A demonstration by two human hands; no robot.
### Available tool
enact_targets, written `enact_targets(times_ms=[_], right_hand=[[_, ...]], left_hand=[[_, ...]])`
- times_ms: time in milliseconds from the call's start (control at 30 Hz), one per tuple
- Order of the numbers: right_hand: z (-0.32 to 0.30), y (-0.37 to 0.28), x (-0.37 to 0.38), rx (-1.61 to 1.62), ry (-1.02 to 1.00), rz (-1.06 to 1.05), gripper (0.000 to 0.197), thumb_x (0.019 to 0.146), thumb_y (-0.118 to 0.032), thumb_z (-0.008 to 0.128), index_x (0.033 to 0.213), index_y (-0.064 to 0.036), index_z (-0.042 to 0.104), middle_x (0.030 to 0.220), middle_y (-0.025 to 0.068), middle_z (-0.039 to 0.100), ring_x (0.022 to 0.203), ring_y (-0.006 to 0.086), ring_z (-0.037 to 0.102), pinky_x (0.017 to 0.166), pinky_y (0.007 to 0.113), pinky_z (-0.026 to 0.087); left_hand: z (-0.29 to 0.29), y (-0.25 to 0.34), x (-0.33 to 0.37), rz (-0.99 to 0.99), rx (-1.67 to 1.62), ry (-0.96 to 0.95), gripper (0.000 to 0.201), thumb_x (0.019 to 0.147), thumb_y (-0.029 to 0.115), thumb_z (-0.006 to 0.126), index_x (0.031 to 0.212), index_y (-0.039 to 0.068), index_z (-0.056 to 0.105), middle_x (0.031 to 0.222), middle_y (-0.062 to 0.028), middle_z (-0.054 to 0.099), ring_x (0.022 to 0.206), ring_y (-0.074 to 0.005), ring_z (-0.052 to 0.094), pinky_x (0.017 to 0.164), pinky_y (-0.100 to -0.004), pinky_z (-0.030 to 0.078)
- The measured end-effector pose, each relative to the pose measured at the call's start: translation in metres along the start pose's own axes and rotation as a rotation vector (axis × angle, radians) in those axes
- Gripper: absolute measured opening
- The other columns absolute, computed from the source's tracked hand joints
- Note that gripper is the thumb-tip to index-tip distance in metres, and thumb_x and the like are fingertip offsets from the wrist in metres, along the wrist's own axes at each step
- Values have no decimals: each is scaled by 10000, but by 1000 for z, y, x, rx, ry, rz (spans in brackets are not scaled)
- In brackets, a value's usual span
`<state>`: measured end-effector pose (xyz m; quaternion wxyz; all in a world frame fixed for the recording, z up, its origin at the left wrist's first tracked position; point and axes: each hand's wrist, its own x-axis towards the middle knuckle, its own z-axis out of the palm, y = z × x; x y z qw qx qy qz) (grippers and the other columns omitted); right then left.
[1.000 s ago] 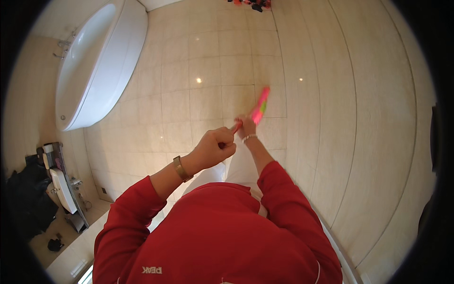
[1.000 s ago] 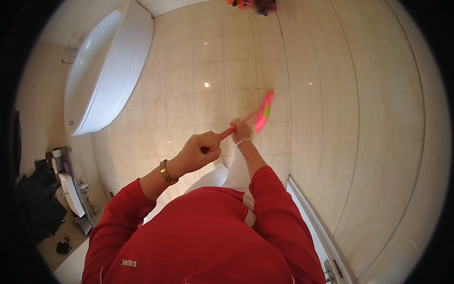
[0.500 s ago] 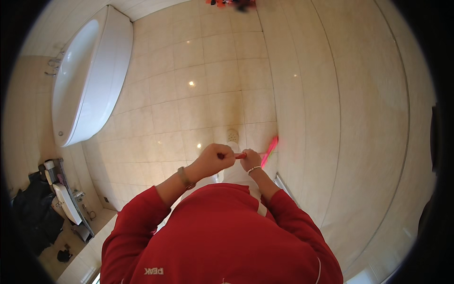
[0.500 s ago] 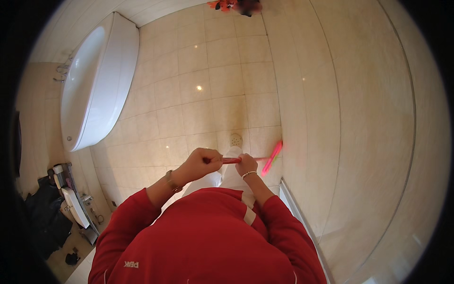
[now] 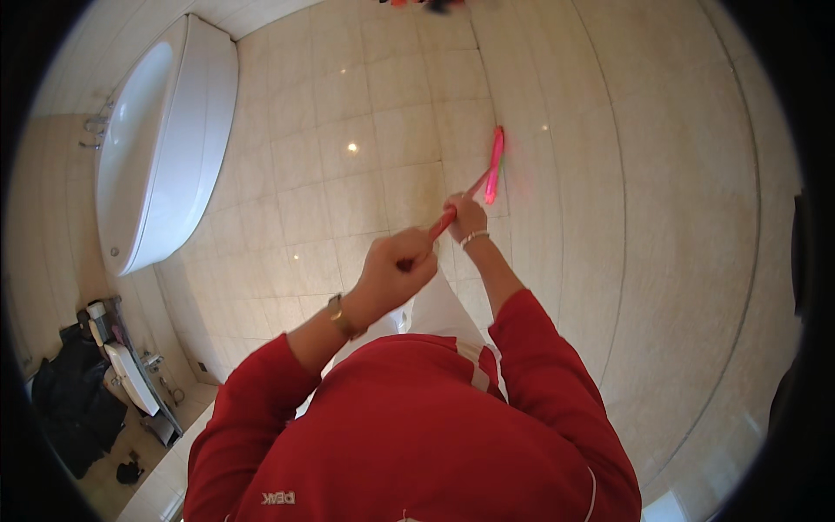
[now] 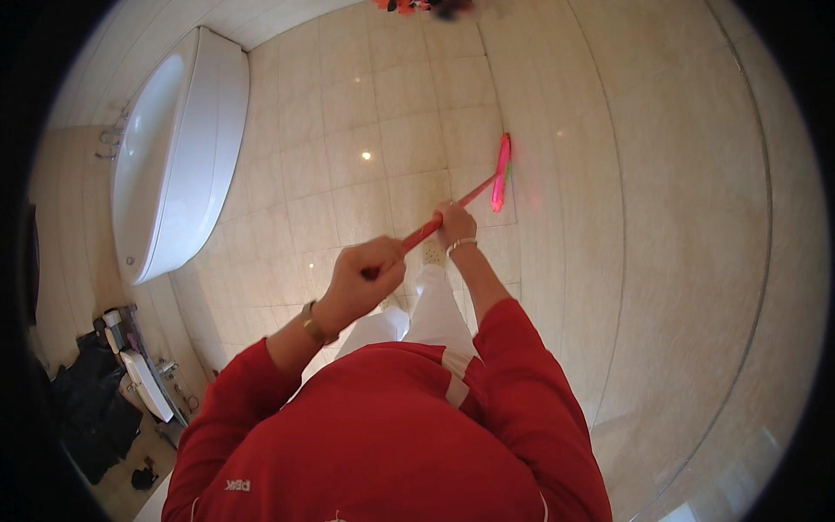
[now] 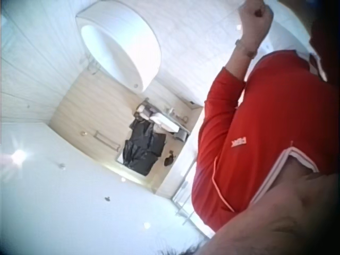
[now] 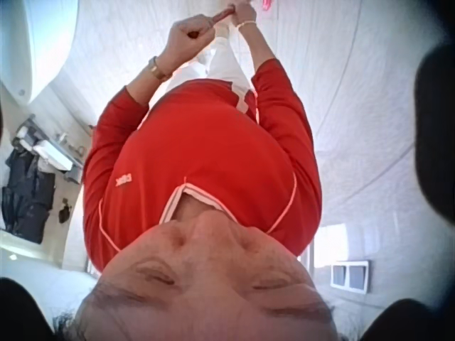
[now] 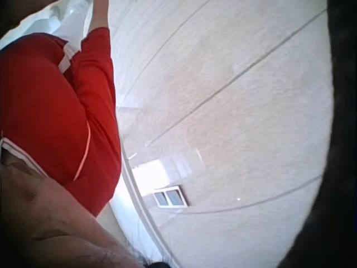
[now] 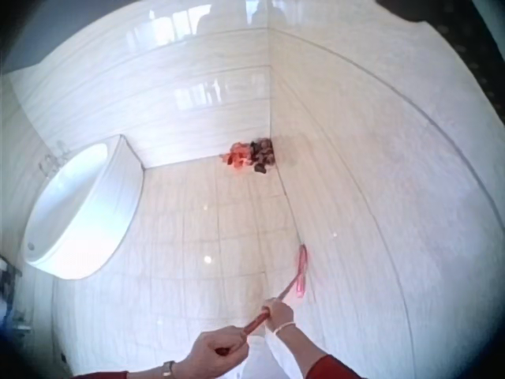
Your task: The person sweeps scattered red and black debris on a tiled bathroom floor using a pink squeegee. They gather the debris into a pile near the bathtub and continue sweeping the remaining area.
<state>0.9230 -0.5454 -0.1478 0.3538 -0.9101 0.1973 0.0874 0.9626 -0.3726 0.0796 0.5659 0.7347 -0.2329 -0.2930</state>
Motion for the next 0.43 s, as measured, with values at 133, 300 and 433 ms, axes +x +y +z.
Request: enact_targets(times_ms=[133, 300, 433], right_hand=[[-5, -19, -72, -34, -117, 52, 76, 785, -192, 623, 818, -137, 665, 924, 124, 635, 818, 345, 644, 713, 467, 516], [47, 4, -107, 3, -212, 167, 77, 760, -162, 625, 749, -101, 670, 832, 142, 662, 809, 344, 643, 721, 436, 513], [50, -4, -52, -19, -194, 189, 142, 740, -244, 686, 765, -105, 683, 871, 145, 672, 842, 336, 647, 765, 438, 505]], left_hand=[[-10, 12, -27, -59, -136, -60, 269, 810, -32, 584, 617, 22, 404, 649, -19, 486, 594, -98, 407, 557, -254, 355], [-12, -17, -13, -409, -144, -176, 295, 833, 37, 600, 612, 37, 404, 631, 43, 429, 607, -39, 370, 529, -232, 310], [-21, -21, 3, -272, -135, -24, 259, 863, 75, 594, 628, 32, 493, 640, 34, 467, 598, -43, 374, 525, -232, 314]])
